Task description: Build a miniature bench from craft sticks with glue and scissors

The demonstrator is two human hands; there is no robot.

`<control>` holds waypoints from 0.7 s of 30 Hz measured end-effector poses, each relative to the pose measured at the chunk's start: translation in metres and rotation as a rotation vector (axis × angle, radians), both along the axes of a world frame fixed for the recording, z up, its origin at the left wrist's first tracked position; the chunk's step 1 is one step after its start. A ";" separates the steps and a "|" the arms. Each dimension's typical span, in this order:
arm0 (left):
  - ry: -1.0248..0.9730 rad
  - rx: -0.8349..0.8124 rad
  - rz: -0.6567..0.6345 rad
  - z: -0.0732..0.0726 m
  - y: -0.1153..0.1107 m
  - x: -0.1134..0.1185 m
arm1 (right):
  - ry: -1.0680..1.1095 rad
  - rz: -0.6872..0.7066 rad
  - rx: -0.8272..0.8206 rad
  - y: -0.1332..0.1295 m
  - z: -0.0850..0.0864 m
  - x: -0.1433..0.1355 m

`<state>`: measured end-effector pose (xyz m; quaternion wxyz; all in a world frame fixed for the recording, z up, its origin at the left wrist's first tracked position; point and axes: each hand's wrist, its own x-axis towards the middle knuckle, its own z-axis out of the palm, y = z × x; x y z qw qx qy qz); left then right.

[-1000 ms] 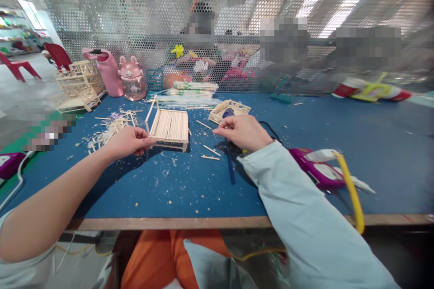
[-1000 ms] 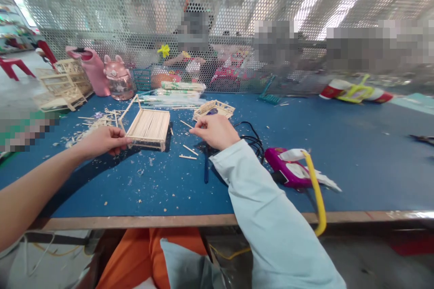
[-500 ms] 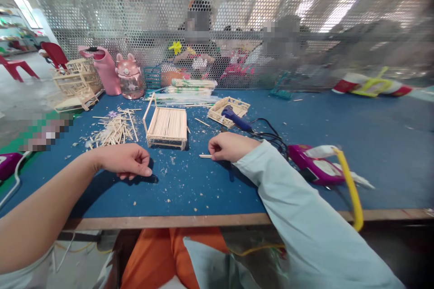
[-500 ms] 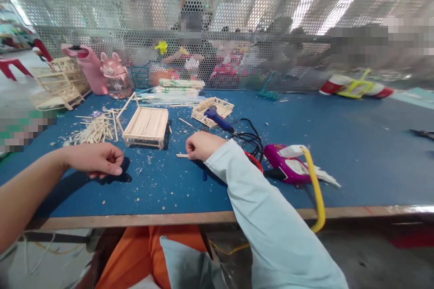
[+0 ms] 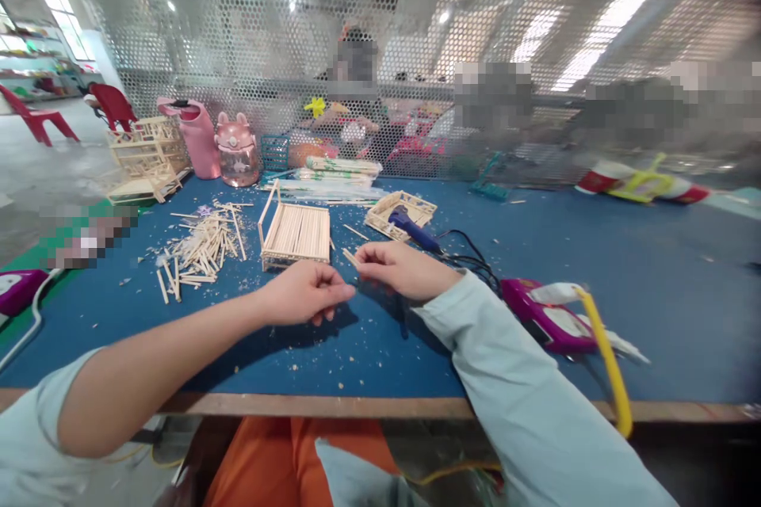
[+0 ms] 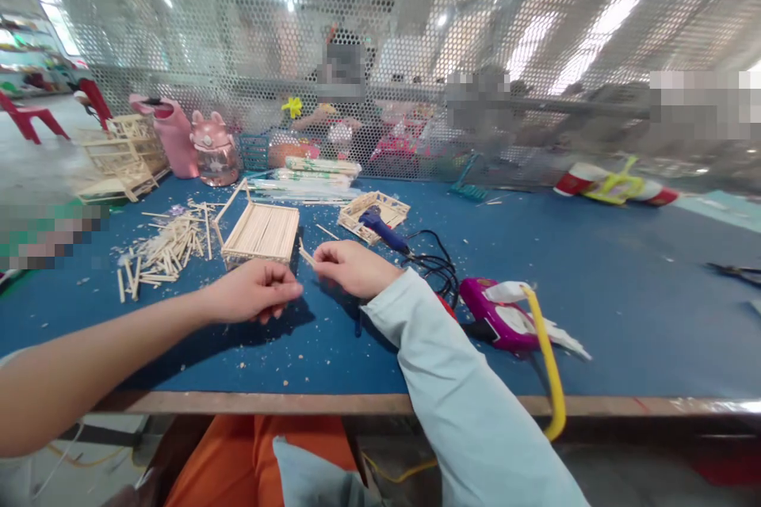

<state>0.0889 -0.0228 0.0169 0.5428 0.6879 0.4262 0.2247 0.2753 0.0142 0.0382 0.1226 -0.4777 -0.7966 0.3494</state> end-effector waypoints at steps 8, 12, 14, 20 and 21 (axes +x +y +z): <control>-0.403 0.016 0.396 -0.017 -0.002 -0.002 | 0.499 -0.101 -0.341 -0.014 -0.006 -0.026; -0.406 0.028 0.385 -0.012 -0.004 -0.005 | 0.527 -0.100 -0.326 -0.021 -0.009 -0.036; -0.413 0.043 0.405 -0.010 -0.005 -0.007 | 0.471 -0.071 -0.282 -0.022 -0.007 -0.035; -0.517 -0.130 0.382 -0.003 -0.003 -0.014 | 0.137 0.011 0.357 -0.009 -0.003 -0.013; -0.522 -0.168 0.368 -0.003 -0.003 -0.014 | 0.174 0.040 0.441 -0.007 -0.005 -0.011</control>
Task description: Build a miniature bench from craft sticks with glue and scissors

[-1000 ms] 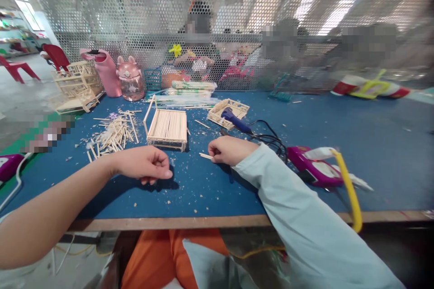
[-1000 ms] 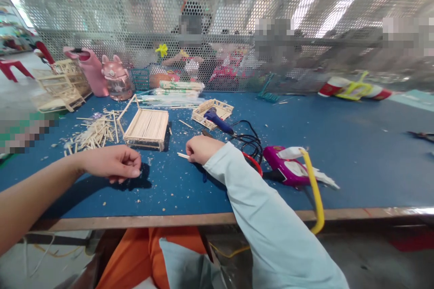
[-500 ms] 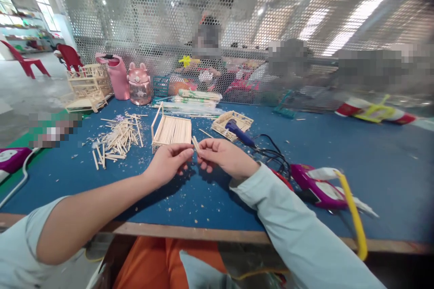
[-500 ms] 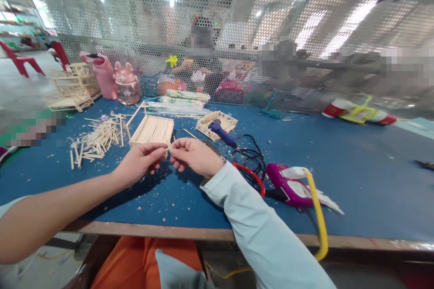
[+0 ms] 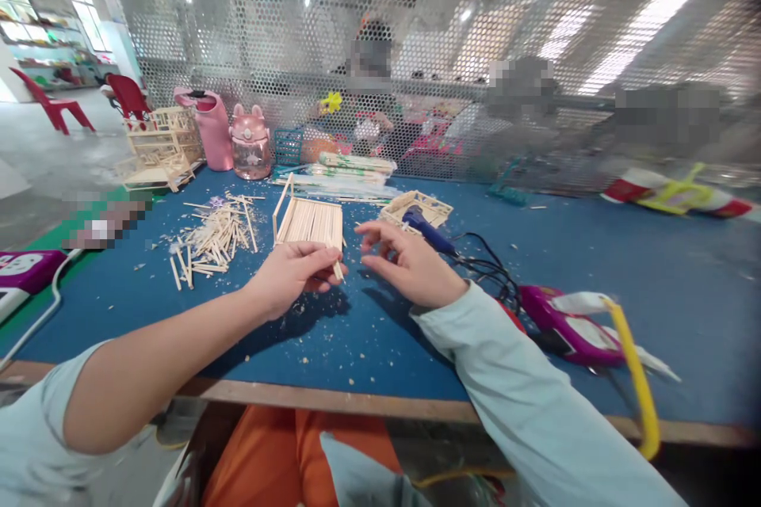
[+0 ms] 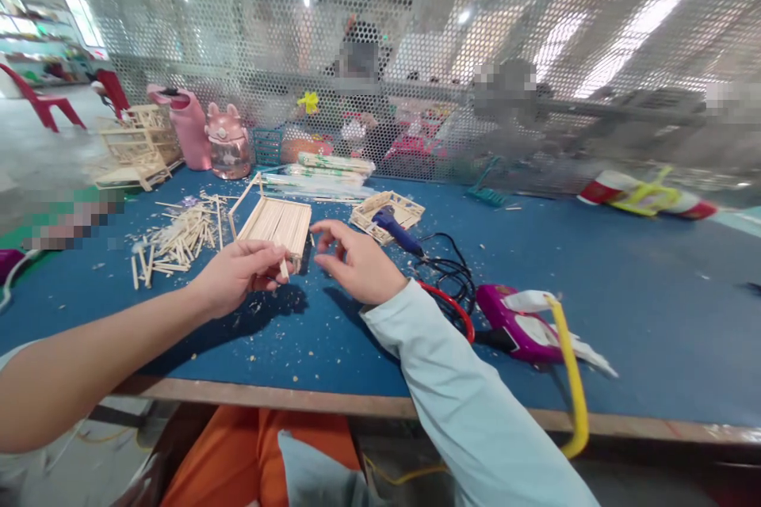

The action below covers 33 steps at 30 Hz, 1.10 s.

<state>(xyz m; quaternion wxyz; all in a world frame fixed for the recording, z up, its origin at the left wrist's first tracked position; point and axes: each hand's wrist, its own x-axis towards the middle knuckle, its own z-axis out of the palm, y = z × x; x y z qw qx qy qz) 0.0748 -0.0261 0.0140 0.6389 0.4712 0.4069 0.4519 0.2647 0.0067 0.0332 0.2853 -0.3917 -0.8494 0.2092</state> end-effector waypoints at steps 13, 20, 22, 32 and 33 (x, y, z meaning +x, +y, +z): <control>0.022 -0.011 -0.219 -0.004 0.004 -0.003 | 0.084 0.193 0.260 -0.010 -0.015 -0.017; 0.143 0.090 -0.203 -0.002 0.002 -0.005 | 0.095 0.221 0.146 -0.008 -0.016 -0.016; 0.206 0.105 -0.203 -0.002 0.001 -0.005 | 0.125 0.228 0.084 -0.006 -0.014 -0.015; 0.273 0.066 -0.229 0.001 -0.003 -0.002 | 0.336 0.074 -0.158 -0.007 -0.015 -0.021; 0.258 0.037 -0.226 0.001 -0.003 -0.002 | 0.371 0.058 -0.233 -0.007 -0.016 -0.022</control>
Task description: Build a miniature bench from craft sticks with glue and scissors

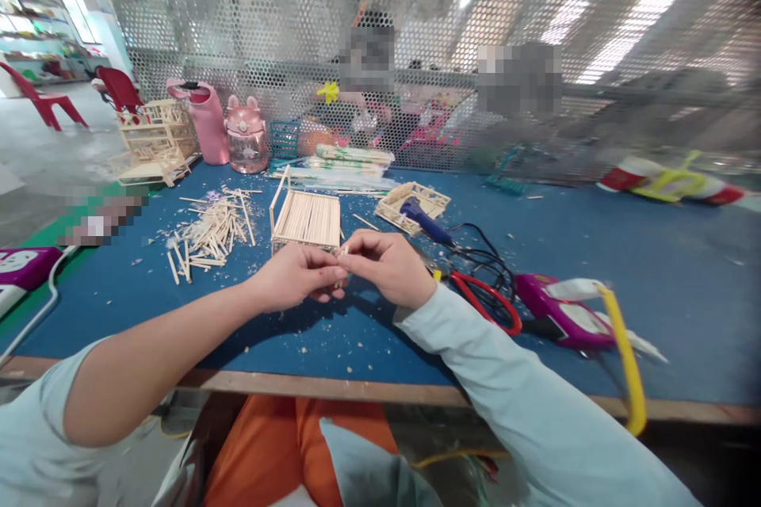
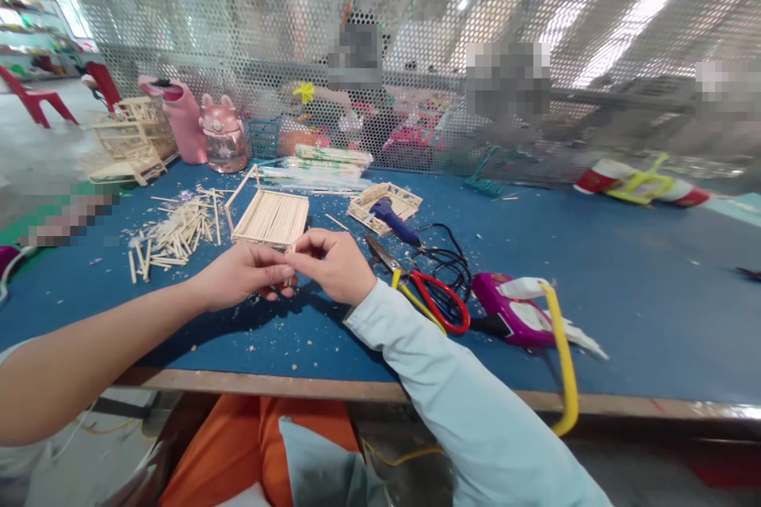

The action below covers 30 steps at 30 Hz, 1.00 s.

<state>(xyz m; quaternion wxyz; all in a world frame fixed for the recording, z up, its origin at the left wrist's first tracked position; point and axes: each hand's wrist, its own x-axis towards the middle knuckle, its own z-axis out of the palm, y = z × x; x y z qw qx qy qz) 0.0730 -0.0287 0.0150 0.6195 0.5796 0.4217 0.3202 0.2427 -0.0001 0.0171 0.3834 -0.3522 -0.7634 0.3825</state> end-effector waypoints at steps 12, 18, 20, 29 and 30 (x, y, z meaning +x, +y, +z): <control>-0.087 -0.149 0.040 0.006 0.000 -0.001 | 0.205 0.008 -0.108 0.003 -0.001 -0.003; -0.082 -0.144 0.011 0.004 0.001 -0.001 | 0.105 0.030 -0.041 0.005 -0.004 -0.001; -0.085 -0.139 0.009 0.004 0.001 -0.001 | 0.105 0.027 -0.026 0.005 -0.004 -0.001; -0.066 -0.077 0.028 0.003 0.002 -0.003 | 0.106 -0.224 0.212 0.003 -0.003 0.002; -0.061 -0.080 0.038 0.002 0.002 -0.003 | 0.124 -0.270 0.275 0.003 -0.002 0.003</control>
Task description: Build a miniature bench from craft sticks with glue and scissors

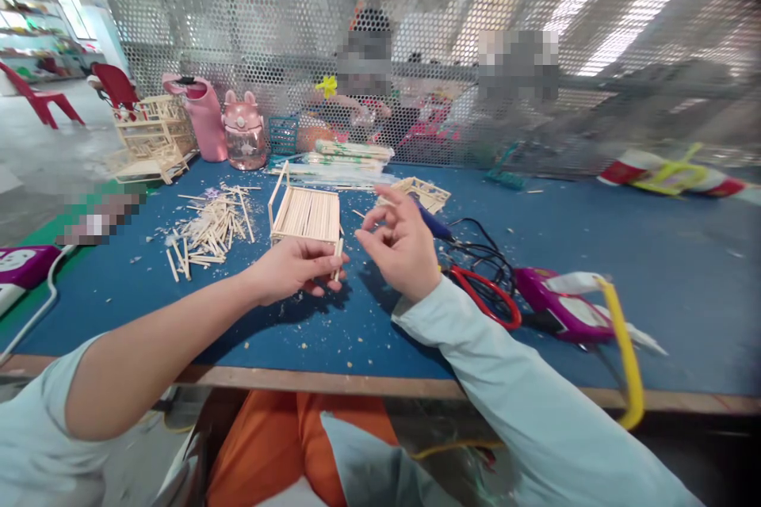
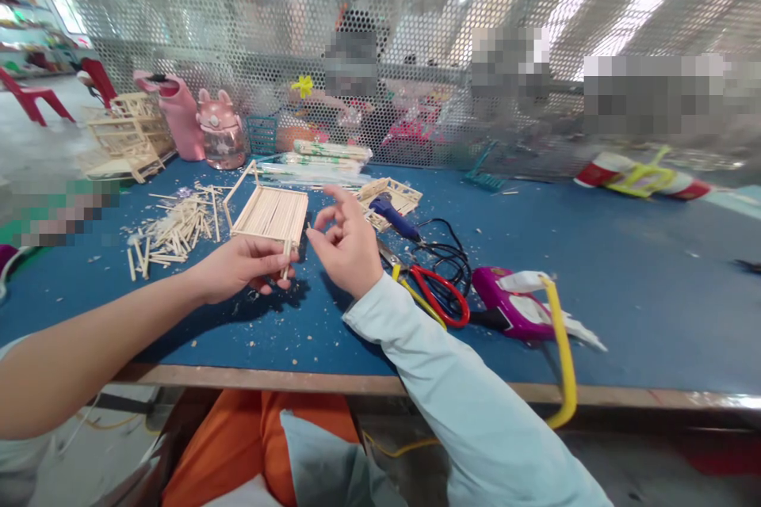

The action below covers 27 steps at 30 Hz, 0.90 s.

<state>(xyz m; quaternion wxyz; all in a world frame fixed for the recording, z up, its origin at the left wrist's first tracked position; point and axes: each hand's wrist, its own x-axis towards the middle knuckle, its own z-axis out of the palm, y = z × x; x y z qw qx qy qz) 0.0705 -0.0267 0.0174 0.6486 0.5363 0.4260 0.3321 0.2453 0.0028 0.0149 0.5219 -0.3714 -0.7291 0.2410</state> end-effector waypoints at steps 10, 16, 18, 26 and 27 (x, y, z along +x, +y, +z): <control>0.010 -0.028 0.051 -0.001 0.001 0.000 | 0.094 -0.387 0.199 0.011 0.028 0.042; -0.026 -0.033 0.021 -0.005 0.001 0.000 | -0.201 -0.131 0.280 0.005 0.026 0.033; -0.024 -0.030 0.017 -0.005 0.001 0.000 | -0.332 -0.034 0.198 0.004 0.027 0.031; -0.062 -0.050 0.009 -0.005 0.001 0.002 | -0.841 -0.190 -0.294 -0.004 0.012 0.062; -0.069 -0.051 0.006 -0.006 0.001 0.002 | -0.822 -0.197 -0.271 -0.007 0.005 0.063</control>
